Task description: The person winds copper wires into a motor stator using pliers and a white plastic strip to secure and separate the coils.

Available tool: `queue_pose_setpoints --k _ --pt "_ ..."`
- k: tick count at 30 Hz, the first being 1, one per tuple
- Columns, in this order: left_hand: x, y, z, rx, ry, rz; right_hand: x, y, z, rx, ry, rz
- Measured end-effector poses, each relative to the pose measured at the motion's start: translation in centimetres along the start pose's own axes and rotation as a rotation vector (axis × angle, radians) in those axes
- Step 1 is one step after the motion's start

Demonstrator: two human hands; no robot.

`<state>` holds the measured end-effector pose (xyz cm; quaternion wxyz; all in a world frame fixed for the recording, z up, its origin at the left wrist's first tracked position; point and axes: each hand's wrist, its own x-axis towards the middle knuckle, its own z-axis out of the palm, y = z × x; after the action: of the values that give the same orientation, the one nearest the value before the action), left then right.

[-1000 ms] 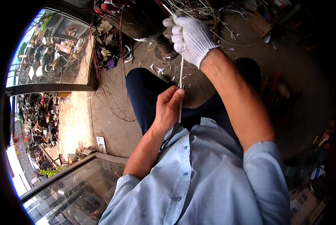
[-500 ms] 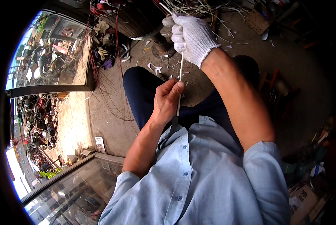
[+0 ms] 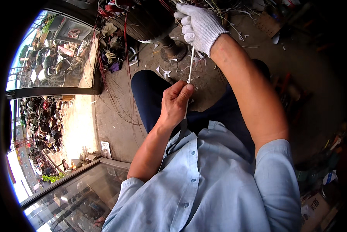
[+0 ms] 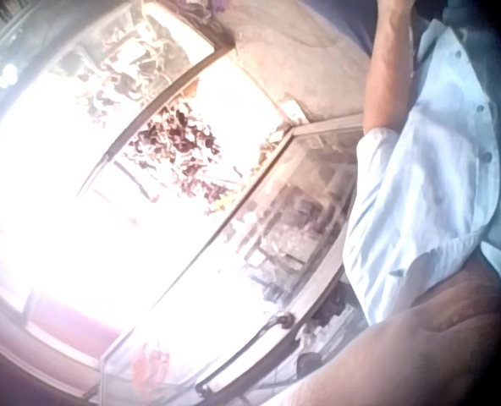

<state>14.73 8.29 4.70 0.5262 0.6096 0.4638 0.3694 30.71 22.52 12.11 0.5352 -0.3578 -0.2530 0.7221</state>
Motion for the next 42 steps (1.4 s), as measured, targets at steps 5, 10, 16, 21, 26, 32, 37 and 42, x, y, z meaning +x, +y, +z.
queue_pose_setpoints --k 5,10,16,21,26,32,37,42 --pt "0.0 -1.2 -0.1 -0.033 0.007 -0.019 -2.3 1.9 -0.1 0.113 0.071 -0.123" --pt "0.4 -1.3 -0.5 -0.077 -0.003 -0.070 -2.7 1.9 -0.2 0.141 0.024 -0.075" --pt "0.7 -1.7 0.1 -0.075 -0.025 -0.054 -2.8 2.6 -0.5 0.073 0.016 -0.051" --pt "0.4 -1.1 0.5 -0.058 0.008 -0.036 -3.0 3.1 -0.5 0.049 0.034 -0.059" --pt "0.8 -0.8 -0.1 -0.068 -0.027 -0.012 -4.7 4.6 1.0 0.000 0.238 -0.119" --pt "-0.5 -1.4 0.4 -0.019 -0.047 -0.005 -2.7 3.0 -0.5 -0.076 0.091 0.018" --pt "-0.1 -0.5 -0.6 0.010 -0.027 -0.026 0.8 1.0 1.0 0.132 0.157 -0.063" --pt "-0.7 -2.1 -0.2 -0.021 -0.011 -0.027 -2.2 4.1 -0.8 0.073 0.031 -0.112"
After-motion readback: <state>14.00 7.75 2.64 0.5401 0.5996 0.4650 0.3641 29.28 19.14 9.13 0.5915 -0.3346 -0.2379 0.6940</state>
